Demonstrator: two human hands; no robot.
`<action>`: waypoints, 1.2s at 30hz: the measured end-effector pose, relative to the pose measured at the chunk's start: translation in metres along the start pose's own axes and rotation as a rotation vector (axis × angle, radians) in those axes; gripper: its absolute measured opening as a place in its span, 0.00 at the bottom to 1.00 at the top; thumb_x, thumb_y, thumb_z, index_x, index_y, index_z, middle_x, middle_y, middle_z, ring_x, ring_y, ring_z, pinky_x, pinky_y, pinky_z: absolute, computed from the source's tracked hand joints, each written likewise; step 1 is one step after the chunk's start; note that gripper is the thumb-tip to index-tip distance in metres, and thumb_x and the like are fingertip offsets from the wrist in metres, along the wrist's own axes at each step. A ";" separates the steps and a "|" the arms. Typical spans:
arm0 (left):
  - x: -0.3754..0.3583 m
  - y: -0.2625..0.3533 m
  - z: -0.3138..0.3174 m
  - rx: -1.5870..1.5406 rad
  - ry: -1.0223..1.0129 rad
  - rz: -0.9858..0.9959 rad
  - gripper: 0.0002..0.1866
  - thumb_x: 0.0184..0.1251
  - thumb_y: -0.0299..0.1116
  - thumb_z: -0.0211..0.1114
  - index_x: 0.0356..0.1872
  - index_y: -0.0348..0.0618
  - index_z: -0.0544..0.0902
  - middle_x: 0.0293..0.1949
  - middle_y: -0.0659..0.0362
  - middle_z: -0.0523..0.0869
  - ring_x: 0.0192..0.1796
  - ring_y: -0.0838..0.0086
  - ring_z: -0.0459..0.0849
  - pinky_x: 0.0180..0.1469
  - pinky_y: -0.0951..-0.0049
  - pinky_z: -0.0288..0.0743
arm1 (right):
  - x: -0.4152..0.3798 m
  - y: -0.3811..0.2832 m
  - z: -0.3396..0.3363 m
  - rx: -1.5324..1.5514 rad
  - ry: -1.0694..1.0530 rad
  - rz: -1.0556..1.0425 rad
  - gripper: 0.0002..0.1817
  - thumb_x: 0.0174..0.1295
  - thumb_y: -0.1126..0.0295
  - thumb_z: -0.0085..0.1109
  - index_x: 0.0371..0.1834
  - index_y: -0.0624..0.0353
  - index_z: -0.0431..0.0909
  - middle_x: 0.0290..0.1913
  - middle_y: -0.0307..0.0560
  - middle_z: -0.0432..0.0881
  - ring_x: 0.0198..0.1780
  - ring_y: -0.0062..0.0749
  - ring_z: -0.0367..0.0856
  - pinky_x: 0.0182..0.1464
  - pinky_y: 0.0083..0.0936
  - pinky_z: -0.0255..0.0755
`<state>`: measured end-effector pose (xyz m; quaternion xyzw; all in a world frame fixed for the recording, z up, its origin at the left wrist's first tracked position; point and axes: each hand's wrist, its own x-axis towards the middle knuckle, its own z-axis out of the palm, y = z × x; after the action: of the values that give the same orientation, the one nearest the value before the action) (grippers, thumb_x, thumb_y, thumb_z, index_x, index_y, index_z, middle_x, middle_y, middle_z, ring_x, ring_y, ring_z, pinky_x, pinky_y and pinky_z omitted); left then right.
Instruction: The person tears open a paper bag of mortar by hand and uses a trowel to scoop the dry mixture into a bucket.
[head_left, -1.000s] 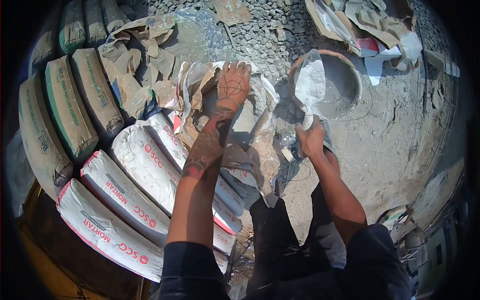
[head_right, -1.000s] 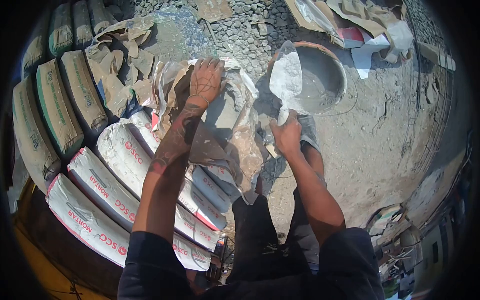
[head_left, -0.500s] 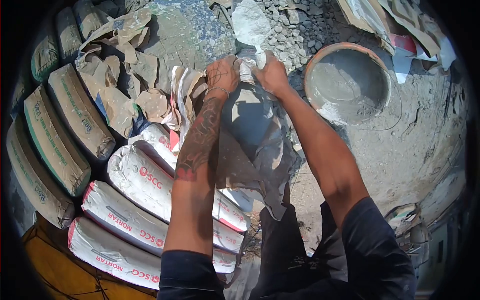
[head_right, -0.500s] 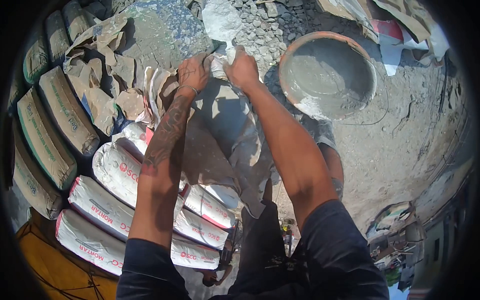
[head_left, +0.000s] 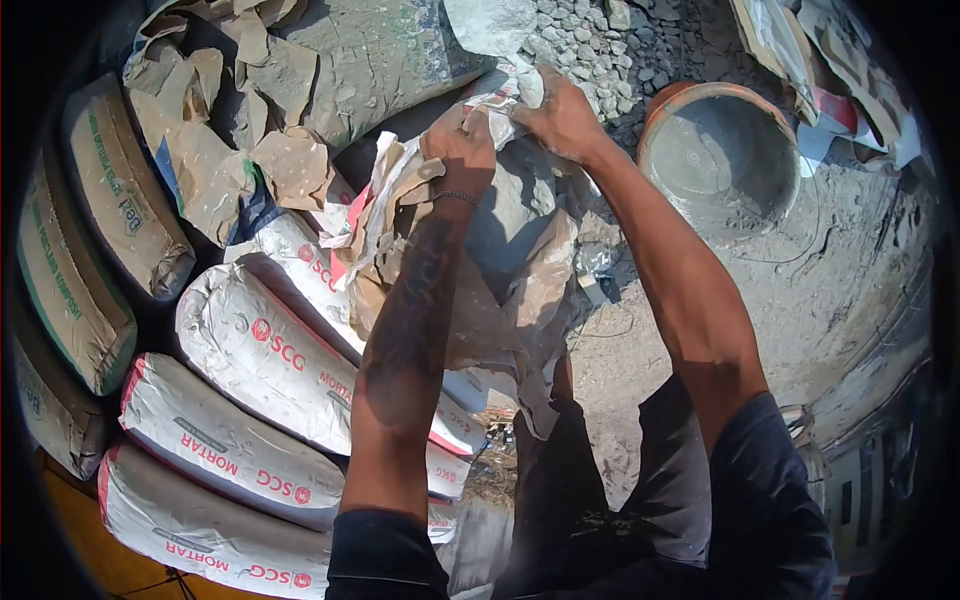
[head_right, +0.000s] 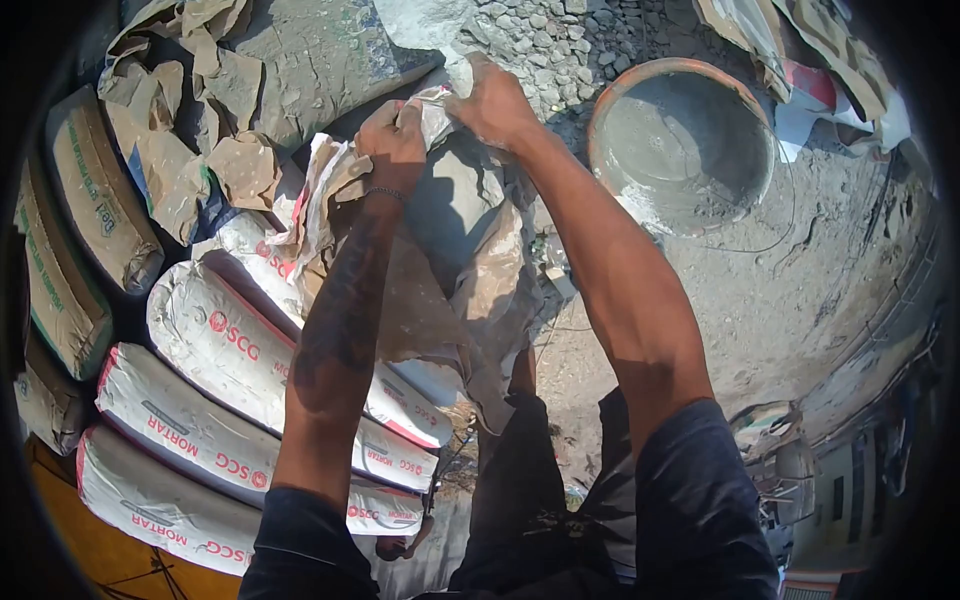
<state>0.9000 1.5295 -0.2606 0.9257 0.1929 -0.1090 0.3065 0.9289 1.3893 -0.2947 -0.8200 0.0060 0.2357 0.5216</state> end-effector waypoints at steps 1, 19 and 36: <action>0.004 0.001 0.000 -0.030 -0.004 0.019 0.13 0.53 0.38 0.57 0.23 0.35 0.76 0.15 0.51 0.75 0.17 0.71 0.66 0.26 0.72 0.63 | -0.005 0.002 -0.002 -0.006 -0.008 -0.006 0.34 0.44 0.63 0.60 0.52 0.74 0.62 0.27 0.53 0.77 0.26 0.31 0.73 0.32 0.26 0.69; 0.037 -0.011 0.047 0.252 0.039 -0.044 0.12 0.53 0.37 0.58 0.24 0.37 0.81 0.23 0.48 0.80 0.28 0.56 0.79 0.33 0.63 0.69 | -0.016 -0.009 0.008 0.093 0.295 0.370 0.27 0.40 0.59 0.59 0.38 0.72 0.69 0.36 0.64 0.77 0.40 0.53 0.76 0.45 0.36 0.69; 0.024 0.030 0.018 0.560 -0.337 0.319 0.11 0.48 0.41 0.60 0.29 0.45 0.79 0.29 0.52 0.81 0.36 0.56 0.78 0.38 0.59 0.70 | -0.020 0.003 -0.009 0.014 -0.076 0.359 0.30 0.43 0.64 0.60 0.52 0.60 0.65 0.30 0.61 0.77 0.36 0.52 0.76 0.41 0.37 0.70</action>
<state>0.9329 1.5037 -0.2671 0.9613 -0.0444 -0.2593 0.0819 0.9136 1.3756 -0.2867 -0.7925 0.1344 0.3557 0.4769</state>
